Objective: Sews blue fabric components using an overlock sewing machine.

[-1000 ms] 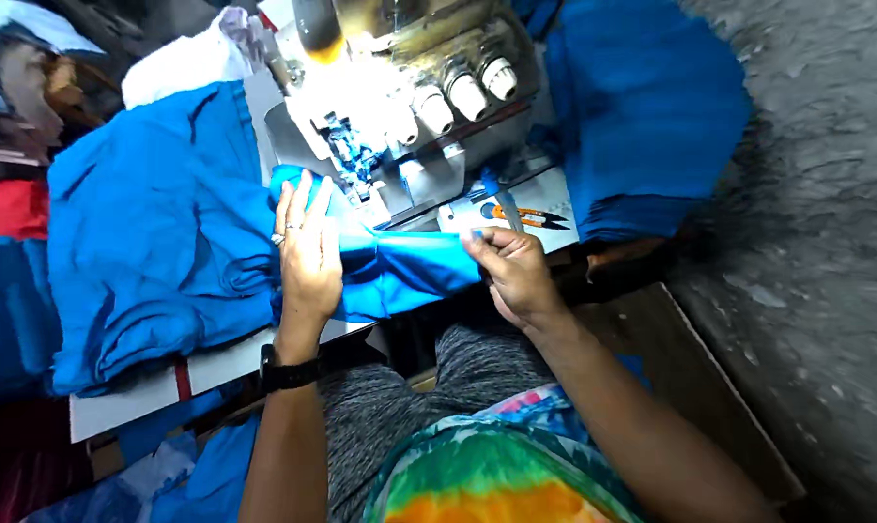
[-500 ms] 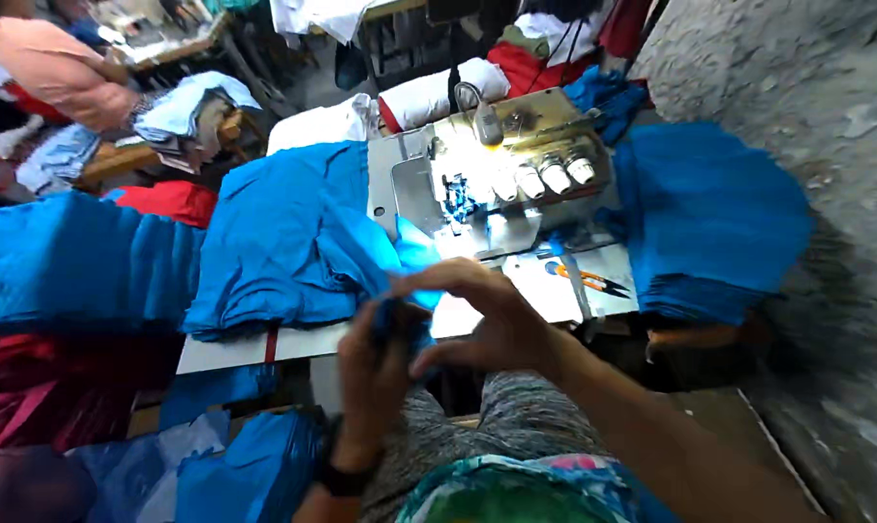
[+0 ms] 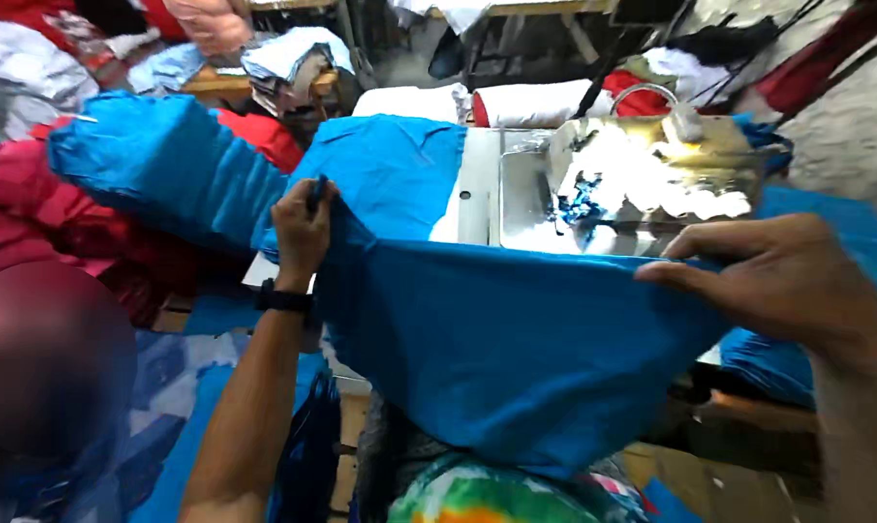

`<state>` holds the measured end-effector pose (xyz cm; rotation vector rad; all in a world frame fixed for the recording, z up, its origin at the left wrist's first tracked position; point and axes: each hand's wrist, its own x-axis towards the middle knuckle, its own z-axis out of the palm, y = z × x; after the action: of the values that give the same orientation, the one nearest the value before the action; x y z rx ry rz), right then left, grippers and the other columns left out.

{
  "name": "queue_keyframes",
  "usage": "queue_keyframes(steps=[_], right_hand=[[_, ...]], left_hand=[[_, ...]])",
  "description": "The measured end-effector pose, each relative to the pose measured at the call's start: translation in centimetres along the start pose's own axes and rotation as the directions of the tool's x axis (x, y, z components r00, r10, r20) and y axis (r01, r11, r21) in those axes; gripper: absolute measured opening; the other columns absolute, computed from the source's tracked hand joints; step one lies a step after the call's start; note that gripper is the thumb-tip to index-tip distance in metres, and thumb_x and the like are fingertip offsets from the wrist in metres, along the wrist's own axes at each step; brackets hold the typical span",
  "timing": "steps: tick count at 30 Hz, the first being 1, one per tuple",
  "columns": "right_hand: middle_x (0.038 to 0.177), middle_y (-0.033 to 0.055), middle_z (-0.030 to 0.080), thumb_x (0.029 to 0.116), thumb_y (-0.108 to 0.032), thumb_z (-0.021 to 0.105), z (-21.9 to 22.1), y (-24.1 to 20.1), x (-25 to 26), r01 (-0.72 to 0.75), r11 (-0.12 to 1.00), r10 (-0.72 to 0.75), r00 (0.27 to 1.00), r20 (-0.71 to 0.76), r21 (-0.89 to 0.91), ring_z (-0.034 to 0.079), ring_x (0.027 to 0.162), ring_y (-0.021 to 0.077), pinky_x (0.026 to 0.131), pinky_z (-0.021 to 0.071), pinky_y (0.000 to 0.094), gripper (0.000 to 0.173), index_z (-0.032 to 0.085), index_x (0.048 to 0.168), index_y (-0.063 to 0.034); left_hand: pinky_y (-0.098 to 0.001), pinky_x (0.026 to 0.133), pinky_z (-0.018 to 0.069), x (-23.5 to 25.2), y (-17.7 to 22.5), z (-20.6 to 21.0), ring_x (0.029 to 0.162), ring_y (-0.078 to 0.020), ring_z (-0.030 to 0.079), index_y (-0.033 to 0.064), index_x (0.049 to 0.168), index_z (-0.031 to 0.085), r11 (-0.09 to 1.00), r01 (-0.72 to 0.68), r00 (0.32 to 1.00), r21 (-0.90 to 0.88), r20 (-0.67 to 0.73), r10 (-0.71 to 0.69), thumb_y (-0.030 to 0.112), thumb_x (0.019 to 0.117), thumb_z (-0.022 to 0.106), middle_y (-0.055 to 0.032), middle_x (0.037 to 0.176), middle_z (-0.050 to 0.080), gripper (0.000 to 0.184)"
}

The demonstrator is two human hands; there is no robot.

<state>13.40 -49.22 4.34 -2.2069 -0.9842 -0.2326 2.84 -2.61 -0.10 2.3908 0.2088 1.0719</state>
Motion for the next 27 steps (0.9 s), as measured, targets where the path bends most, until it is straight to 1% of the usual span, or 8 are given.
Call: queue_keyframes(steps=[6,12,15,17,20,23,25,27], right_hand=[[0.085,-0.0097,0.072,0.0873,-0.028,0.077,1.6,5.9,-8.4,-0.366,0.912,0.361,0.931,0.059,0.186,0.062,0.074,-0.0059,0.07,0.0533,0.0141,0.015,0.076,0.089,-0.0138],[0.112,-0.0017,0.07,0.0969,-0.011,0.064,6.4,6.9,-12.1,-0.336,0.862,0.424,0.888,-0.177,0.379,0.065,0.102,0.0006,0.089,0.0556,0.0194,0.011,0.072,0.101,-0.0041],[0.09,-0.0073,0.074,0.0934,-0.003,0.069,8.1,6.2,-11.5,-0.367,0.758,0.565,0.783,-0.26,0.54,0.068,0.077,-0.0004,0.073,0.0595,0.0193,0.008,0.073,0.1,-0.0066],[0.083,-0.006,0.074,0.0908,-0.003,0.073,8.4,6.3,-11.3,-0.367,0.708,0.614,0.742,-0.27,0.604,0.069,0.07,0.0023,0.068,0.061,0.0217,0.007,0.075,0.096,-0.0071],[0.089,-0.0052,0.074,0.0951,-0.007,0.068,8.1,6.6,-11.7,-0.382,0.714,0.605,0.759,-0.241,0.587,0.069,0.073,0.0027,0.068,0.0613,0.0233,0.008,0.073,0.1,-0.0052],[0.088,-0.0103,0.073,0.0982,-0.01,0.063,7.9,6.1,-12.7,-0.401,0.714,0.592,0.783,-0.189,0.574,0.068,0.073,-0.0007,0.068,0.0609,0.0203,0.009,0.072,0.102,-0.0086],[0.088,-0.0108,0.072,0.0971,-0.012,0.064,7.0,5.5,-14.0,-0.425,0.762,0.564,0.807,-0.178,0.488,0.066,0.075,-0.0043,0.071,0.0588,0.0161,0.01,0.072,0.101,-0.0081],[0.104,-0.0046,0.075,0.095,-0.016,0.067,5.2,4.6,-14.1,-0.441,0.822,0.515,0.846,-0.14,0.36,0.068,0.085,-0.0047,0.078,0.0575,0.0145,0.023,0.073,0.113,-0.004]], left_hand=[[-0.0335,0.078,0.0528,-0.8,-2.4,9.5,0.08,-0.0138,0.063,-0.0035,0.103,0.063,0.976,0.092,0.995,-0.196,0.063,-0.081,0.026,0.1108,0.042,-0.0105,0.086,0.064,0.037],[-0.0349,0.08,0.0523,-0.5,-2.2,10.1,0.082,-0.0153,0.063,-0.0061,0.103,0.06,0.974,0.118,0.987,-0.194,0.129,-0.094,0.029,0.1129,0.035,-0.0138,0.086,0.062,0.044],[-0.0349,0.075,0.0503,-0.5,-2.9,9.2,0.076,-0.0151,0.059,-0.0056,0.1,0.058,0.979,0.109,0.989,-0.172,0.117,-0.089,0.03,0.1128,0.035,-0.0126,0.081,0.058,0.045],[-0.0375,0.074,0.0498,-0.6,-3.1,8.5,0.075,-0.0173,0.059,-0.0056,0.099,0.058,0.985,0.113,0.988,-0.128,0.119,-0.098,0.032,0.1124,0.037,-0.0137,0.08,0.058,0.046],[-0.0427,0.074,0.0522,-0.5,-2.2,7.0,0.075,-0.0231,0.062,-0.0094,0.101,0.064,0.988,0.136,0.986,-0.075,0.105,-0.128,0.028,0.1093,0.047,-0.0191,0.083,0.063,0.042],[-0.0351,0.069,0.0526,-1.2,-2.3,4.9,0.069,-0.0151,0.06,-0.0045,0.098,0.068,0.987,0.145,0.988,-0.062,0.068,-0.141,0.03,0.1071,0.053,-0.012,0.078,0.064,0.039],[-0.0321,0.057,0.0479,-2.6,1.0,2.1,0.058,-0.0142,0.054,0.0017,0.091,0.063,0.977,0.195,0.968,-0.092,0.18,-0.176,0.035,0.1079,0.052,-0.0083,0.071,0.058,0.039],[-0.0263,0.049,0.0478,-3.6,7.8,-1.0,0.054,-0.0086,0.054,0.0082,0.092,0.065,0.959,0.193,0.923,-0.206,0.369,-0.107,0.03,0.1069,0.055,-0.0016,0.069,0.059,0.029]])
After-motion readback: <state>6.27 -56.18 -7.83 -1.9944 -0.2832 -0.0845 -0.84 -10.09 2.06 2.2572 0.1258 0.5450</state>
